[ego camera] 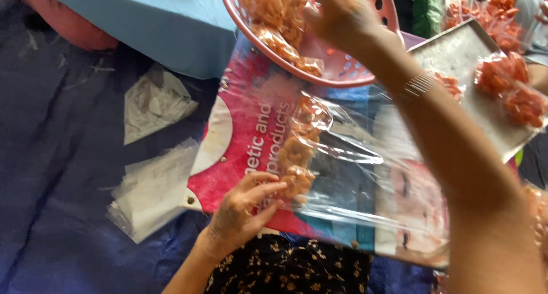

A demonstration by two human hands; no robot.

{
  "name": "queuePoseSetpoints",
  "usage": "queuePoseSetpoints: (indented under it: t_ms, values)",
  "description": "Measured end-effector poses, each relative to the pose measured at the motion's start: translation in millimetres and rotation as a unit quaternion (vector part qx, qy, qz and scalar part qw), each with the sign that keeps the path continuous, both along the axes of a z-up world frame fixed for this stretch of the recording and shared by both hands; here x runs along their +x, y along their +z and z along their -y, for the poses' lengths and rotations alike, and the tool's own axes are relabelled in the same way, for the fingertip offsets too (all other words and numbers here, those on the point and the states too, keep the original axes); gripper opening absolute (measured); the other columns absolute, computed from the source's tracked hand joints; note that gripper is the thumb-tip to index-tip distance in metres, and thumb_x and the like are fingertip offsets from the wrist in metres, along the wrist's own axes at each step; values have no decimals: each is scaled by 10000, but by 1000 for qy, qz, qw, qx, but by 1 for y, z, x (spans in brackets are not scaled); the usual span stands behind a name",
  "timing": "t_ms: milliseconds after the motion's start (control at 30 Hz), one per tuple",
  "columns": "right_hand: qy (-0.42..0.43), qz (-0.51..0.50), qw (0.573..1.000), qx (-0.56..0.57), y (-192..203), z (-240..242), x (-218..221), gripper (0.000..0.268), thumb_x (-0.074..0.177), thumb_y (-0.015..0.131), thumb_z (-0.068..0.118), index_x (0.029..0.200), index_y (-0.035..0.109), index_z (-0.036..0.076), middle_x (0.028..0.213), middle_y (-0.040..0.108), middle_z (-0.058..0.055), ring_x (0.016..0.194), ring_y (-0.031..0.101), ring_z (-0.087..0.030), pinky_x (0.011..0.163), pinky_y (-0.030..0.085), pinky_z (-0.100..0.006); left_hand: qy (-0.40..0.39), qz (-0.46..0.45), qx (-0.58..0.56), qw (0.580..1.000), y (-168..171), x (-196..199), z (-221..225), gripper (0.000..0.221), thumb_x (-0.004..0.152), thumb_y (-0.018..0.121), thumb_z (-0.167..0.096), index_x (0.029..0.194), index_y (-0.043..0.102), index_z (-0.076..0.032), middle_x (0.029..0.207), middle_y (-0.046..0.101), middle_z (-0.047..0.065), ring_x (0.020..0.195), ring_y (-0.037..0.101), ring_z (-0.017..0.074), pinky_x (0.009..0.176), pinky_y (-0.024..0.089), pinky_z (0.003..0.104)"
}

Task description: The person places small orange snack pieces into a clear plastic bag, arranging them in rows. The person then seals the bag and sets it aside before picking up a new empty bag to continue the process.

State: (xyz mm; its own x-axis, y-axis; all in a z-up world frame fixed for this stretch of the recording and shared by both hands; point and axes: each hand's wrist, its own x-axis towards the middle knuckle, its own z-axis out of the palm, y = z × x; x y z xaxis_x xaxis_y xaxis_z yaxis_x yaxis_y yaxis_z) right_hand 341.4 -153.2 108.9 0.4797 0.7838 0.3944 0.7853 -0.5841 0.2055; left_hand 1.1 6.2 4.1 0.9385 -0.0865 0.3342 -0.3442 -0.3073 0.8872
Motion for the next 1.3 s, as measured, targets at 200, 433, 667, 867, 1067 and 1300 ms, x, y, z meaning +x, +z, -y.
queuePoseSetpoints:
  t_ms: [200,433,667,867,1067,1300]
  values:
    - [-59,-72,995,43,-41,-61,78,182,987,600,119,902,689,-14,690,698,-193,464,646,-351,372,511,-471,-22,-3,-19,1000,2,0,-1,360,796,753,-11,1154,718,-25,1184,667,103,902,716,187,782,633,263]
    - [10,-206,959,193,-55,-78,61,520,877,844,194,1303,580,55,1082,753,-142,838,760,-249,648,649,-319,-1,9,-29,1000,5,3,1,293,800,775,-37,1089,729,-21,1148,691,103,870,735,194,741,642,278]
    - [-17,-49,972,228,-102,-45,102,447,880,910,455,881,729,47,724,691,-7,526,553,-171,468,512,-319,-6,8,14,1000,-6,3,0,349,815,754,-42,1160,710,-30,1204,678,137,857,726,198,746,651,278]
    - [-83,-155,944,279,-60,63,31,391,985,872,393,966,702,40,776,702,-21,591,642,-131,479,565,-251,30,58,8,998,-30,7,4,392,824,824,-129,1209,768,-179,1100,710,122,898,760,313,756,639,414]
    - [-124,-239,898,347,-38,129,3,339,1089,836,328,1050,676,32,828,713,-35,657,729,-89,491,617,-182,0,14,21,1000,-5,3,-1,416,790,795,-27,1199,724,-51,1234,661,99,857,689,125,756,637,212]
    - [-69,-254,865,428,1,143,-74,265,1036,831,204,1167,712,6,977,737,-36,760,650,-102,601,535,-234,-28,-22,3,999,4,1,-5,408,818,774,-15,1221,718,-44,1229,638,84,822,658,91,701,582,192]
